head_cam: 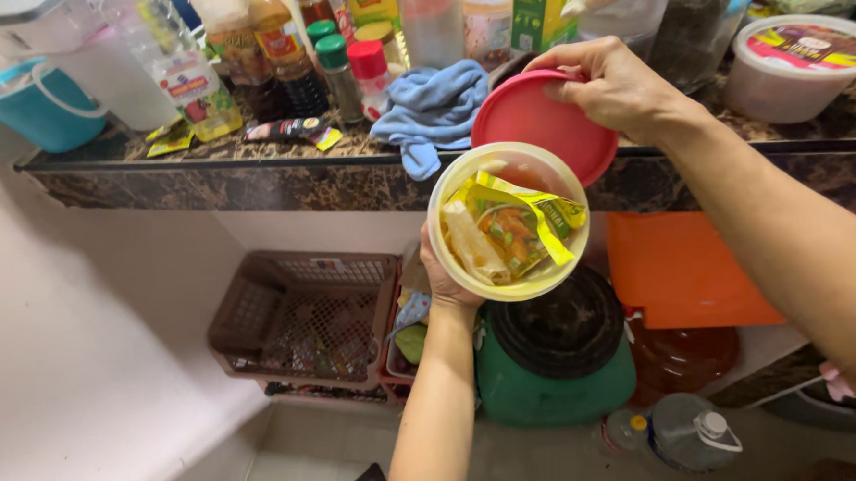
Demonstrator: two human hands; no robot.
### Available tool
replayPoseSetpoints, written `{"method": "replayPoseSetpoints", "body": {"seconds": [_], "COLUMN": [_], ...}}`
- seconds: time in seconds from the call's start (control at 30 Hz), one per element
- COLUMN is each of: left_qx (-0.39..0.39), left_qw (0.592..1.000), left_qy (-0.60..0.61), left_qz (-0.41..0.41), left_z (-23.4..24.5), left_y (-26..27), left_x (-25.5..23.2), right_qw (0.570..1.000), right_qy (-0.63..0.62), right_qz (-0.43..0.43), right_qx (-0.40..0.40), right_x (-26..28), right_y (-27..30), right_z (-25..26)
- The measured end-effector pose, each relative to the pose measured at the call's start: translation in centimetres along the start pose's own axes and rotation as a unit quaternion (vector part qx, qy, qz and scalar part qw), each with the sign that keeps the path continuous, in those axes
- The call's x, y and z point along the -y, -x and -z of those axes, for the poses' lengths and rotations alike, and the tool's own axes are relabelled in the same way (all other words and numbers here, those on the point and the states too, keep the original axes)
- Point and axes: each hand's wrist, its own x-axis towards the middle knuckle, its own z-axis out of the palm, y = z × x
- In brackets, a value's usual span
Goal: The person wipes the kitchen counter with cloths, rinses a cloth in the sink, wipes a plastic basket, then opens plastic containers and sorts small seasoning packets into a pink-lidded container before closing the lids and arranging the containers on the shelf.
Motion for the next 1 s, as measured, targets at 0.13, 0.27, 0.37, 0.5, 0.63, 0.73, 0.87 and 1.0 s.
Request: {"method": "replayPoseSetpoints", "body": {"seconds": [0.13,0.27,0.37,0.5,0.63,0.73,0.87,1.0], "left_qx": [-0.005,-0.007,-0.021,-0.040,-0.023,-0.008,-0.028,-0.028], "left_qw": [1.000,1.000,1.000,0.998,0.999,0.999,0.995,0.994], "left_qy": [-0.005,0.001,-0.023,-0.025,-0.010,0.005,-0.033,-0.007], "left_qz": [-0.003,0.004,-0.005,-0.033,-0.035,-0.038,-0.091,-0.108], "left_z": [0.7,1.1,1.2,0.5,-0.6,-1.3,-1.3,-1.2], "left_y": [0.7,0.7,0.9,1.4,2.2,2.3,2.5,3.1], "left_x": [-0.4,-0.7,-0.7,-1.2,-2.1,-2.4,-2.6,-3.4], "right_qw": [0.994,0.994,0.987,0.947,0.917,0.867,0.841,0.811], "right_qy": [0.096,0.093,0.115,0.219,0.288,0.354,0.454,0.465], "right_qz": [0.005,0.050,0.106,0.233,0.271,0.335,0.292,0.344], "right_qx": [-0.041,0.000,0.030,0.008,-0.053,-0.105,-0.042,0.086], "right_x": [-1.0,-1.6,-1.8,-1.6,-0.6,0.7,2.7,4.1], "right_y": [-0.4,-1.5,-2.6,-3.0,-1.9,-0.7,0.9,2.5], "right_z": [-1.6,-3.5,-4.8,-5.5,-6.8,-7.2,-7.6,-9.7]}}
